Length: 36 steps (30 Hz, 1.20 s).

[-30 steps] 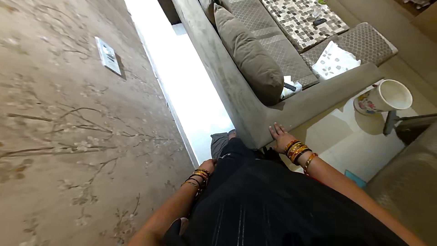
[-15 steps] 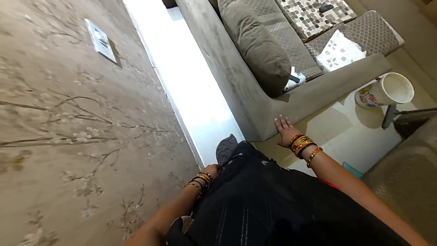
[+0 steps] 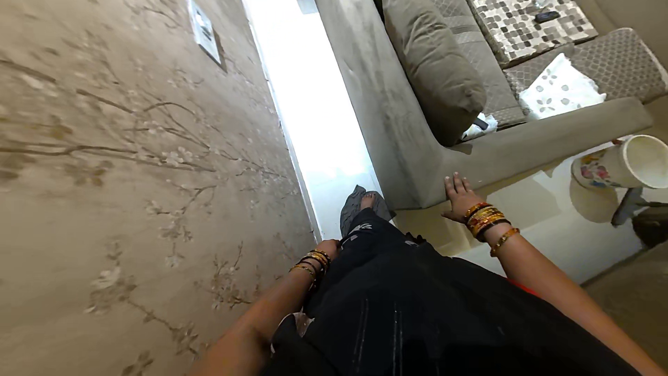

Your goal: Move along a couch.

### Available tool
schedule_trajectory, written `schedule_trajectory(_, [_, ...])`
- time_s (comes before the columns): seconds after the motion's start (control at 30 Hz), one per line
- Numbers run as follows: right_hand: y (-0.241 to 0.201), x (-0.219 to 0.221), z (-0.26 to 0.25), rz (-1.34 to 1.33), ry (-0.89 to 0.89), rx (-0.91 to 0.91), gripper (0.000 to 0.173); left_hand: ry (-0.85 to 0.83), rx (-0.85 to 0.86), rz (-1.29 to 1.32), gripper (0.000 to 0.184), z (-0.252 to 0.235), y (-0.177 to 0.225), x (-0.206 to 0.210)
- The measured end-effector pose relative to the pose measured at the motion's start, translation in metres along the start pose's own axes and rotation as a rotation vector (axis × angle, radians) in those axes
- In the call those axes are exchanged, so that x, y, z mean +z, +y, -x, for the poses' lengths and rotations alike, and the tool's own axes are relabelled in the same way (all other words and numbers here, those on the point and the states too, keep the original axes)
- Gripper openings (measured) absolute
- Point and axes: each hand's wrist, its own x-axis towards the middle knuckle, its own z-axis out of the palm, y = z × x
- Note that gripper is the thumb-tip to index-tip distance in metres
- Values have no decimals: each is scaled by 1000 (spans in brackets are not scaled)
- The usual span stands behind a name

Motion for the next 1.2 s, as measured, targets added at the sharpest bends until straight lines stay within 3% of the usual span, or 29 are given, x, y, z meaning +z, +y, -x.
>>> schedule_trajectory(0.7, [7,20,-3,-49,113,-11,112,-57,-214,44,37,28,-31,18])
schedule_trajectory(1.2, [-2,17,-4,9,36,29,122,-99,-129,19,40,4,-42,52])
